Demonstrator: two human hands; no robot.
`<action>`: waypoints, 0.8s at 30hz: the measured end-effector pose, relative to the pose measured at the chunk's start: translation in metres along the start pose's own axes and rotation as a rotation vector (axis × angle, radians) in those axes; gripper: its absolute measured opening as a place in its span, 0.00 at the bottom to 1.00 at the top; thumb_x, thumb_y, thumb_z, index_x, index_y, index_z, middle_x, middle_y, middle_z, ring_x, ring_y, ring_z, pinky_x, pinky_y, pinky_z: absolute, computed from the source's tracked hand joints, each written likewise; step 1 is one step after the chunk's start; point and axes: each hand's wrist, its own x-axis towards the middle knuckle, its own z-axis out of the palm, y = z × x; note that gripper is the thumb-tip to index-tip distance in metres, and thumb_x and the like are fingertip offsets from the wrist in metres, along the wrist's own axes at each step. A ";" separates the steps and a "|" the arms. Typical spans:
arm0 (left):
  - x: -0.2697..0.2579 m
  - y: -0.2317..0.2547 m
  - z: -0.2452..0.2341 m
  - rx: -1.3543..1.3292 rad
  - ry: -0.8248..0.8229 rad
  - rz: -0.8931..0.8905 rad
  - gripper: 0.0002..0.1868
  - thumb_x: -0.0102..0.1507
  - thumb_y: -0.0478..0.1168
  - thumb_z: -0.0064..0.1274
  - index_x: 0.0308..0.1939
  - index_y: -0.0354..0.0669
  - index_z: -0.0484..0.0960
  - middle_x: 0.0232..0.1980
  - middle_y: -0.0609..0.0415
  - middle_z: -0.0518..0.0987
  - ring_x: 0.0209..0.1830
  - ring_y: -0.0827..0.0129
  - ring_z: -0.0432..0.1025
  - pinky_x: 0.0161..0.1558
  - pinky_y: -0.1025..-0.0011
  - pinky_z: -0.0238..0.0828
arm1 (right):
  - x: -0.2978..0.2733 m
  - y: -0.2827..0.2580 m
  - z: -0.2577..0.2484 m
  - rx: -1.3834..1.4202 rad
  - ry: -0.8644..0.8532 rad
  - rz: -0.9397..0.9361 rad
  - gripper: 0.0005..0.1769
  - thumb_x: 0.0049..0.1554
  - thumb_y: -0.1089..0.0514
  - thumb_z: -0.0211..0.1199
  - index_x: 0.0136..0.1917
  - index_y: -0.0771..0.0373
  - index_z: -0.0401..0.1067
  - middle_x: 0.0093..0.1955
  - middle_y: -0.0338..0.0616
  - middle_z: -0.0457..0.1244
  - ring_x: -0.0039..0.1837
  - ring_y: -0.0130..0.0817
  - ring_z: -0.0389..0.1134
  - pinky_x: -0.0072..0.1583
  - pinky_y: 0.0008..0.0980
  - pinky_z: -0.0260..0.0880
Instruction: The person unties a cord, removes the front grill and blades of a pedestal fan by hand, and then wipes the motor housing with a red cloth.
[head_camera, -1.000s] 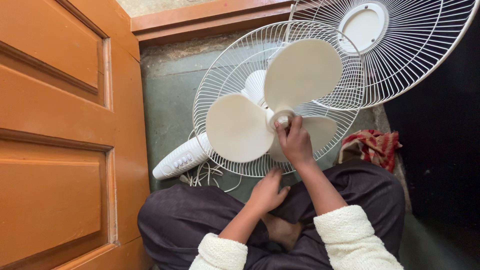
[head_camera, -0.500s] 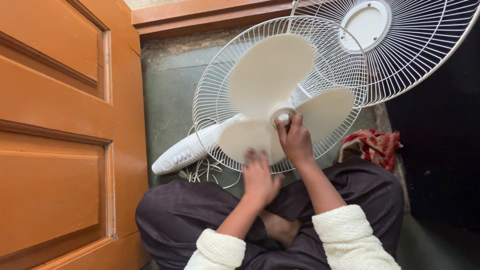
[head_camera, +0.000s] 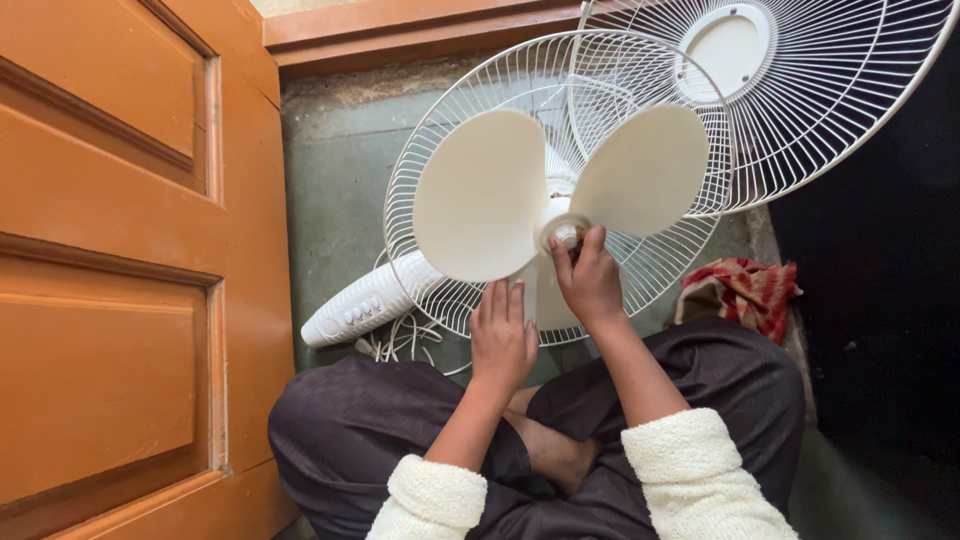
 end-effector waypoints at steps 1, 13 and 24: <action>0.000 -0.001 0.006 0.018 -0.055 -0.029 0.38 0.56 0.42 0.60 0.68 0.34 0.67 0.73 0.34 0.63 0.75 0.43 0.56 0.64 0.49 0.57 | 0.000 0.000 -0.001 0.011 -0.004 0.001 0.25 0.64 0.47 0.62 0.52 0.70 0.56 0.35 0.59 0.66 0.39 0.60 0.71 0.38 0.51 0.69; -0.017 0.016 0.021 -0.369 -0.707 0.240 0.23 0.59 0.41 0.57 0.58 0.40 0.78 0.50 0.41 0.83 0.49 0.48 0.77 0.51 0.56 0.72 | -0.001 -0.001 -0.001 0.033 0.006 0.013 0.23 0.64 0.49 0.64 0.51 0.68 0.56 0.35 0.57 0.67 0.39 0.59 0.72 0.41 0.51 0.69; 0.012 -0.001 -0.002 0.113 -0.043 -0.140 0.49 0.49 0.50 0.64 0.68 0.27 0.66 0.71 0.24 0.64 0.72 0.34 0.59 0.64 0.48 0.57 | 0.000 -0.005 -0.003 0.032 0.002 0.023 0.24 0.64 0.48 0.64 0.51 0.69 0.57 0.35 0.58 0.67 0.40 0.58 0.72 0.41 0.50 0.70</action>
